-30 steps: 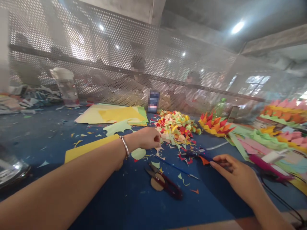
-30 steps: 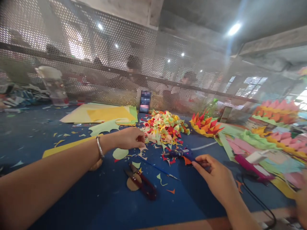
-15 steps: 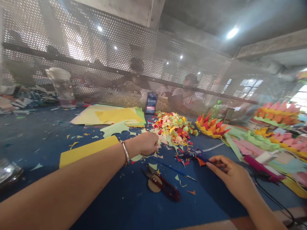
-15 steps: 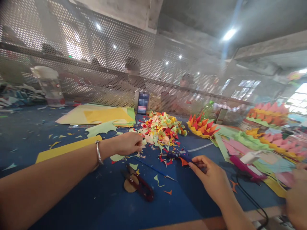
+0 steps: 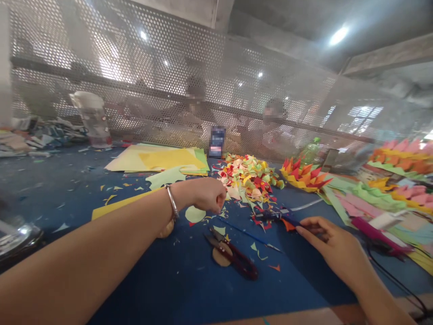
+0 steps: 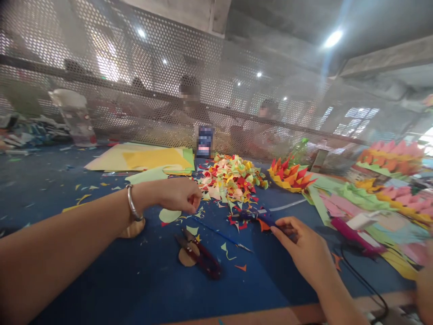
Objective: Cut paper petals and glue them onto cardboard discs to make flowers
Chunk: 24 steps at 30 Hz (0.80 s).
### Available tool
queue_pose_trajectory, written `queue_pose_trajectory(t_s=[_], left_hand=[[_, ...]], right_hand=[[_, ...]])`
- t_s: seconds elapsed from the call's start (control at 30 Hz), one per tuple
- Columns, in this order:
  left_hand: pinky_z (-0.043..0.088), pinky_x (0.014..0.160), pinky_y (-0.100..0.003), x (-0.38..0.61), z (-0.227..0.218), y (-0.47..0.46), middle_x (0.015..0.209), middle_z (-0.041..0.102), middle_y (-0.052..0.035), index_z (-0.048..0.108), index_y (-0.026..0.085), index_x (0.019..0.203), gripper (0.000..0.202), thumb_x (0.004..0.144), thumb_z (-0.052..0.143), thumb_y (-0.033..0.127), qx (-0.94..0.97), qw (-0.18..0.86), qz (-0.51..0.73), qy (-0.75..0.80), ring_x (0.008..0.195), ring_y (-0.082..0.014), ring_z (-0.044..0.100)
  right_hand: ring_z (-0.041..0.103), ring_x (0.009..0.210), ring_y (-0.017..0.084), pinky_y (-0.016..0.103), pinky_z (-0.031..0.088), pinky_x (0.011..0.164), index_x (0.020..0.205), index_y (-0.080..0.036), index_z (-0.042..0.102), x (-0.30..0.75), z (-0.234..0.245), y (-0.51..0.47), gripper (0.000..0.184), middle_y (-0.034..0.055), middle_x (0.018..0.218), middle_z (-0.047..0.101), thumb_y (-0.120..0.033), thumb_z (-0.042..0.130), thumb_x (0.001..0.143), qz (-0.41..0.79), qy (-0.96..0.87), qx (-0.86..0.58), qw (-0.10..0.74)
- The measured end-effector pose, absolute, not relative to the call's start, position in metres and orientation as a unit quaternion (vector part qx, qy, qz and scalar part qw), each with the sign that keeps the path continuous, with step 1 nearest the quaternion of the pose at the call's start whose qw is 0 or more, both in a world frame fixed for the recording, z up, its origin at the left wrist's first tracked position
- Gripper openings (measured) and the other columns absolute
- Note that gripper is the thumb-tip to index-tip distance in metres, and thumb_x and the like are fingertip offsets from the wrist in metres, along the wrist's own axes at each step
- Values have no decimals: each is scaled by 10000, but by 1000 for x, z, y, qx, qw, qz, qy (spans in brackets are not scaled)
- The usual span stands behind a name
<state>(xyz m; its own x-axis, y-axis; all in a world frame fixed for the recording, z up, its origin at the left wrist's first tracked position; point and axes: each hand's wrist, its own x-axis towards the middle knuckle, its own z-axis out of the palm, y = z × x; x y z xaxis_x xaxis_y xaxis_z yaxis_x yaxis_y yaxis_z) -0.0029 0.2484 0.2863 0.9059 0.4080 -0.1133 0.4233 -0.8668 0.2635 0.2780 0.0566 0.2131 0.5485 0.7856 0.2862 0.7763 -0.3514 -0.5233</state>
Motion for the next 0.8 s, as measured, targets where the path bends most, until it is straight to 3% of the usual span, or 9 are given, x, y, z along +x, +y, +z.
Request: queue_pose_trajectory(t_s=[0.13, 0.27, 0.43, 0.7, 0.8], left_hand=[[404, 540, -210, 0, 289, 237, 746, 726, 12, 723, 197, 765, 84, 698, 719, 247, 968, 163, -72, 179, 647, -134, 616], [354, 504, -242, 3, 288, 227, 664, 691, -6, 711, 178, 679, 57, 645, 741, 212, 969, 124, -72, 199, 586, -147, 572], [373, 507, -268, 5, 287, 216, 691, 712, -43, 740, 172, 702, 99, 625, 739, 234, 970, 104, -69, 210, 590, -175, 573], [345, 465, -256, 5, 286, 212, 613, 682, -24, 689, 171, 601, 76, 605, 649, 106, 972, 118, -60, 194, 525, -149, 541], [380, 526, -258, 7, 285, 224, 722, 708, -41, 695, 170, 724, 114, 691, 589, 141, 965, 109, 19, 237, 625, -168, 592]], right_hand=[[703, 765, 278, 387, 503, 733, 832, -248, 652, 275, 214, 56, 379, 47, 798, 749, -588, 604, 672, 9, -476, -821, 315], [698, 756, 274, 381, 508, 720, 832, -242, 650, 275, 214, 56, 371, 48, 784, 742, -579, 601, 683, 2, -482, -816, 319], [699, 750, 269, 370, 508, 707, 827, -241, 651, 275, 214, 55, 351, 44, 776, 739, -565, 601, 702, -3, -490, -811, 320], [705, 747, 268, 357, 515, 692, 825, -242, 664, 274, 214, 57, 334, 51, 785, 748, -554, 609, 719, -14, -495, -809, 316], [705, 704, 257, 347, 519, 669, 814, -242, 666, 274, 214, 57, 329, 44, 760, 746, -551, 605, 719, -25, -500, -805, 318]])
